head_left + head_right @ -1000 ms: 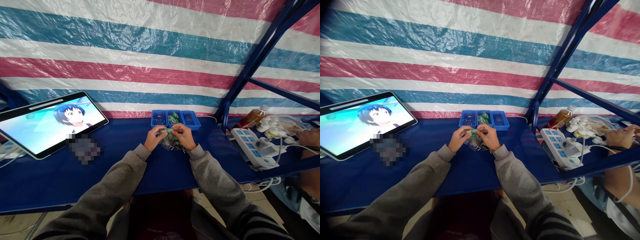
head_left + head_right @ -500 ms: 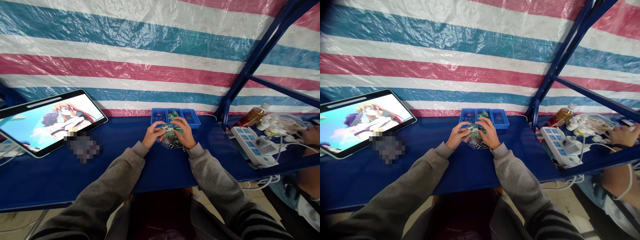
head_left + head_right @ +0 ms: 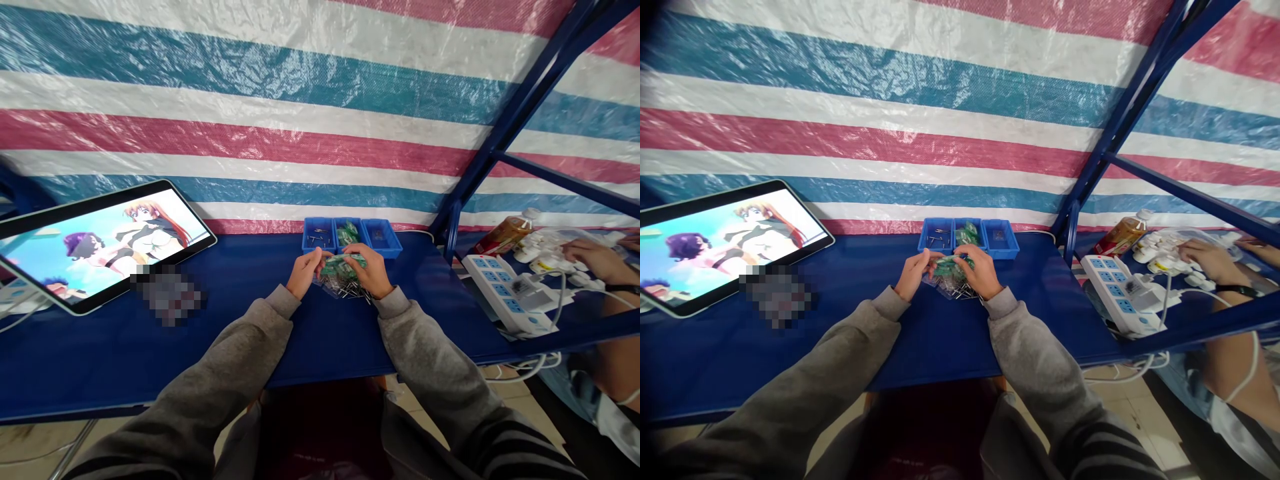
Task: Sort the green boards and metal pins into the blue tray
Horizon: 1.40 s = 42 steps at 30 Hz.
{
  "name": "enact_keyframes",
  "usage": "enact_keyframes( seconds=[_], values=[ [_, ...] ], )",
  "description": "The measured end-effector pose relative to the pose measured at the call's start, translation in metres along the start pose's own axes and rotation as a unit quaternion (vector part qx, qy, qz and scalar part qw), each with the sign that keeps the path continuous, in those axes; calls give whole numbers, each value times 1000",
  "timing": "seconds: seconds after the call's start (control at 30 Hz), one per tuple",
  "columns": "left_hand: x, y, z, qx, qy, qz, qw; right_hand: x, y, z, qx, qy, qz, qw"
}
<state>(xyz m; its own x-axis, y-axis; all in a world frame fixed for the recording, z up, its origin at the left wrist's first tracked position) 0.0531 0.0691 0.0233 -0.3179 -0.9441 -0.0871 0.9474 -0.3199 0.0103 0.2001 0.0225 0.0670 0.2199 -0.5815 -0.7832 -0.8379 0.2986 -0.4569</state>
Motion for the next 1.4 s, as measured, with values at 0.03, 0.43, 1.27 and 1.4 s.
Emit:
enact_keyframes(
  seconds=[0.03,0.43,1.27,1.4],
  values=[
    [1,-3,4,-19,23,21,999,1,0,2,2,7,4,1000],
    [6,13,4,15,0,-57,998,0,1,-3,-45,12,-11,999],
    [-4,8,-12,21,-49,-55,997,-2,6,-7,-27,-35,-30,999],
    [-4,-6,-3,-2,-18,19,1000,1,6,7,-41,40,-4,998]
  ],
)
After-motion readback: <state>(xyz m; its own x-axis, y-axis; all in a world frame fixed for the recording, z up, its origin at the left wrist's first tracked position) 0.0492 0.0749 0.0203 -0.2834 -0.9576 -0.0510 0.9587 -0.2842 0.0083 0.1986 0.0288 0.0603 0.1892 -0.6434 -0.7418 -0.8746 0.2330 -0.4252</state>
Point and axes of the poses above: each hand's wrist, its own x-axis away from the middle knuckle, its own y-axis out of the palm, z = x × y, the point moved 9 cm from there along -x, towards the middle knuckle, and after that the axes turned 10 degrees about -y, right-handed, at the moved point
